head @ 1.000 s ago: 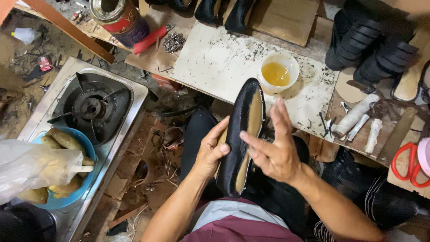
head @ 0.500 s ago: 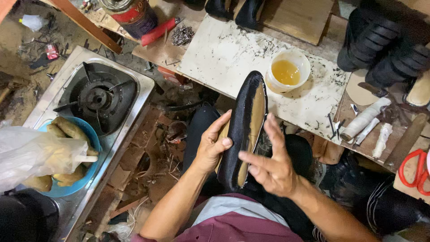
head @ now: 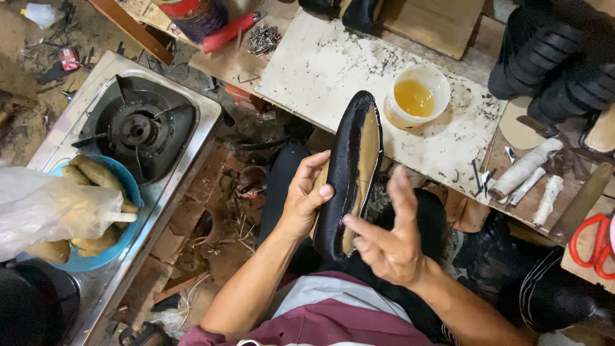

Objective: The person applies a liquid adhesive to the sole of a black shoe using their fingers, then places the shoe on a wooden shelf. They repeat this process with a second shoe, applying the liquid to the sole and placing it on the shelf.

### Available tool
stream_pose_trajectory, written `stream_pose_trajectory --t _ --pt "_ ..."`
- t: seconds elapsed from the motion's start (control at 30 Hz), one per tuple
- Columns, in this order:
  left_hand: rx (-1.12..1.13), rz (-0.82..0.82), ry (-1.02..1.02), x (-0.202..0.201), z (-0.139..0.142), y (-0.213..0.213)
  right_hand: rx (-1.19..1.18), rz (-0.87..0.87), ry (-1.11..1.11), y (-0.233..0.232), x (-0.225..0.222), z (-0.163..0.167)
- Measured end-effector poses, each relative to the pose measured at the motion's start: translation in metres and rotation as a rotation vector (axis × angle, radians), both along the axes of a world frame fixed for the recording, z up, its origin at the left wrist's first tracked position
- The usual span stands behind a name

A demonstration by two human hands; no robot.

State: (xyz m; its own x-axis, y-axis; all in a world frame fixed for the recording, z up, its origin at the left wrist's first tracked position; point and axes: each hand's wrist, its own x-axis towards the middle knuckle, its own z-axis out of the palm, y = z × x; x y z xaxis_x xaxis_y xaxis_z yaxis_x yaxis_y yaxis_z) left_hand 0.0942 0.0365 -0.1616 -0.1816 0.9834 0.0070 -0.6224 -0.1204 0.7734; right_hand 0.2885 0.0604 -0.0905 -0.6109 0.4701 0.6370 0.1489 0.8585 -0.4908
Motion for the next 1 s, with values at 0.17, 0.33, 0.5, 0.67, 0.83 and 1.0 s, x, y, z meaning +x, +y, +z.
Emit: stream_pose_trajectory --t 0.17,0.33,0.5,0.67,0.83,1.0 --pt "-0.027 -0.026 -0.254 -0.005 0.005 -0.006 0.048 0.078 -0.024 0.004 -0.001 0.017" --pt "0.041 -0.081 -0.308 -0.009 0.012 -0.02 -0.061 -0.243 -0.167 0.069 0.015 0.028" --pt "-0.069 0.007 -0.155 -0.001 0.015 -0.031 -0.065 -0.439 -0.449 0.151 0.012 0.02" --pt "-0.046 0.012 -0.087 0.001 0.019 -0.032 -0.169 -0.413 -0.806 0.192 0.002 0.017" --pt "-0.019 0.051 -0.054 -0.01 0.023 -0.026 -0.091 -0.461 -0.55 0.191 0.021 0.011" --pt "0.022 0.074 -0.055 -0.013 0.023 -0.01 -0.315 -0.316 -0.2 0.123 0.023 0.019"
